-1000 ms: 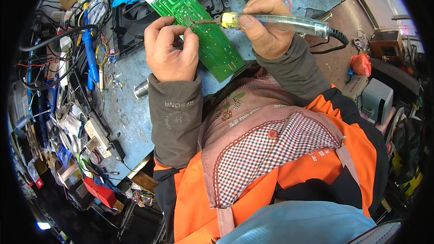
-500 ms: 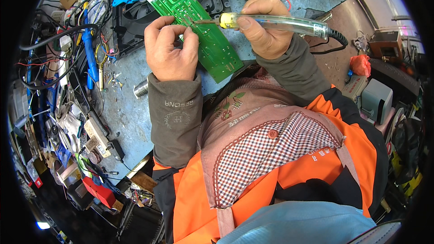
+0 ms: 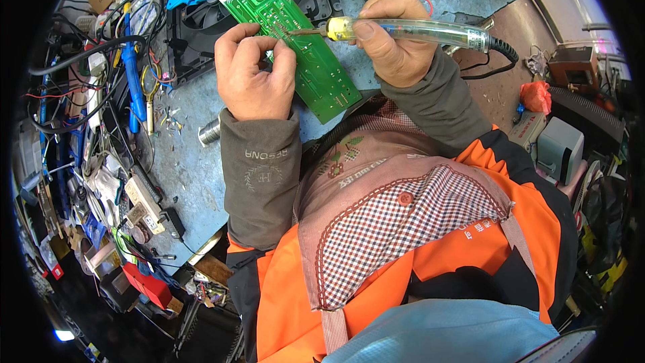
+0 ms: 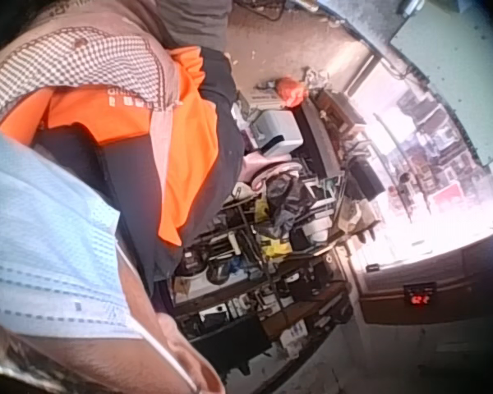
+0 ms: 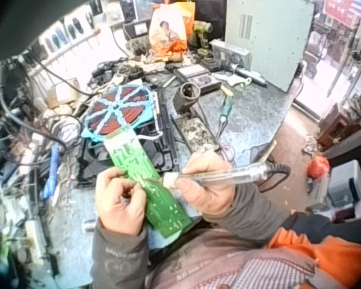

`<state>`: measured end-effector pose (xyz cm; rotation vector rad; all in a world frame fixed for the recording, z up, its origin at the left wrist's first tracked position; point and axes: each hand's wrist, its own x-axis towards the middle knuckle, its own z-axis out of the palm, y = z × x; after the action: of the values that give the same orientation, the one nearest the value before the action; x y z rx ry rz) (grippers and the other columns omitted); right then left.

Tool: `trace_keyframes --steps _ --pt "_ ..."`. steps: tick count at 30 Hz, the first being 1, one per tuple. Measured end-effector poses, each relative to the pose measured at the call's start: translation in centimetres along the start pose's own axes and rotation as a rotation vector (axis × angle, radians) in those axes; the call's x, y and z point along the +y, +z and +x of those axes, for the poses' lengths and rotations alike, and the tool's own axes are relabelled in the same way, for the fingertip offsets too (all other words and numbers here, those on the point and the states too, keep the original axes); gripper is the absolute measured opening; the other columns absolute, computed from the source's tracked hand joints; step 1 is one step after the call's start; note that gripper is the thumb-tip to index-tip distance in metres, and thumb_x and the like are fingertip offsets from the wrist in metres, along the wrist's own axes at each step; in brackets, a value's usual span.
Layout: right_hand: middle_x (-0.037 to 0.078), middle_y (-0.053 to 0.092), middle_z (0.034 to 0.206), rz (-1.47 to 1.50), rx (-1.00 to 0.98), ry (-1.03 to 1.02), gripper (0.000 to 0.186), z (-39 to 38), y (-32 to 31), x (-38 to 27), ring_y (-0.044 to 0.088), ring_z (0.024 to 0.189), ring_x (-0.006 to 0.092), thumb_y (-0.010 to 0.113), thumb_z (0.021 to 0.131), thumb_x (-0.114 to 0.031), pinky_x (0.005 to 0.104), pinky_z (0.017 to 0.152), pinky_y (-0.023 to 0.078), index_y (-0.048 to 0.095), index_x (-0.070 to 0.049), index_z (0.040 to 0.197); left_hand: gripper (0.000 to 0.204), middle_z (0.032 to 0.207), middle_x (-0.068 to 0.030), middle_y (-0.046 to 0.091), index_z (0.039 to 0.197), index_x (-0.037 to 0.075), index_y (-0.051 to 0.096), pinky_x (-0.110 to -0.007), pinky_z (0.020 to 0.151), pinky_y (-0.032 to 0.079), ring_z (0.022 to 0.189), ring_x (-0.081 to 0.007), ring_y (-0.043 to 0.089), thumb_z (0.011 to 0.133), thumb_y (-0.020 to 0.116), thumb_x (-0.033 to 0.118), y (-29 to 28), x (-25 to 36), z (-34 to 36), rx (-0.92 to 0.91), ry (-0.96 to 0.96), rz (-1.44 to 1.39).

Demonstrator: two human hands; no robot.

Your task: The person holds a green circuit board and uses a soldering iron to apply solder to several points on the board. The person repositions the board and continues soldering different areas while maintaining a steady hand.

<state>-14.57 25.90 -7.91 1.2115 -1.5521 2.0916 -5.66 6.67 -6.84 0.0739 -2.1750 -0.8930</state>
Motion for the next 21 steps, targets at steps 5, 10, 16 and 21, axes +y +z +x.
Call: trace_keyframes --steps 5,10,16,21 --pt "0.004 0.063 0.074 -0.020 -0.008 -0.012 0.023 -0.14 -0.23 0.25 0.054 0.061 0.0064 0.078 0.099 -0.013 0.0238 0.052 0.040 0.060 0.001 0.103 0.011 0.110 -0.0155 0.069 0.087 0.001 0.073 -0.033 0.069 0.056 0.082 -0.0218 0.067 0.079 0.080 -0.001 -0.02 0.06 0.00 0.001 0.002 0.001" --pt "0.004 0.062 0.075 -0.023 -0.017 -0.015 0.025 -0.16 -0.32 0.22 0.052 0.061 0.0068 0.078 0.098 -0.013 0.0246 0.053 0.039 0.060 0.002 0.105 0.011 0.111 -0.0153 0.069 0.087 0.001 0.073 -0.032 0.067 0.055 0.079 -0.0194 0.066 0.079 0.079 -0.001 -0.10 0.24 0.07 -0.002 -0.004 -0.016" --pt "0.005 0.062 0.077 -0.013 0.074 -0.063 0.021 -0.48 -0.24 0.25 0.052 0.063 0.0072 0.076 0.097 -0.008 0.0248 0.055 0.040 0.059 0.002 0.104 0.011 0.112 -0.0144 0.068 0.087 0.001 0.072 -0.030 0.066 0.055 0.077 -0.0176 0.066 0.080 0.079 -0.002 -0.19 0.41 -0.02 -0.007 -0.038 -0.058" --pt "0.004 0.062 0.079 0.032 0.106 0.046 0.019 -0.64 -0.44 0.16 0.053 0.066 0.0070 0.075 0.096 -0.007 0.0245 0.058 0.041 0.059 0.001 0.104 0.008 0.107 -0.0118 0.067 0.093 0.000 0.070 -0.028 0.067 0.054 0.077 -0.0146 0.064 0.087 0.075 0.000 -0.23 0.25 -0.13 0.031 -0.075 -0.116"
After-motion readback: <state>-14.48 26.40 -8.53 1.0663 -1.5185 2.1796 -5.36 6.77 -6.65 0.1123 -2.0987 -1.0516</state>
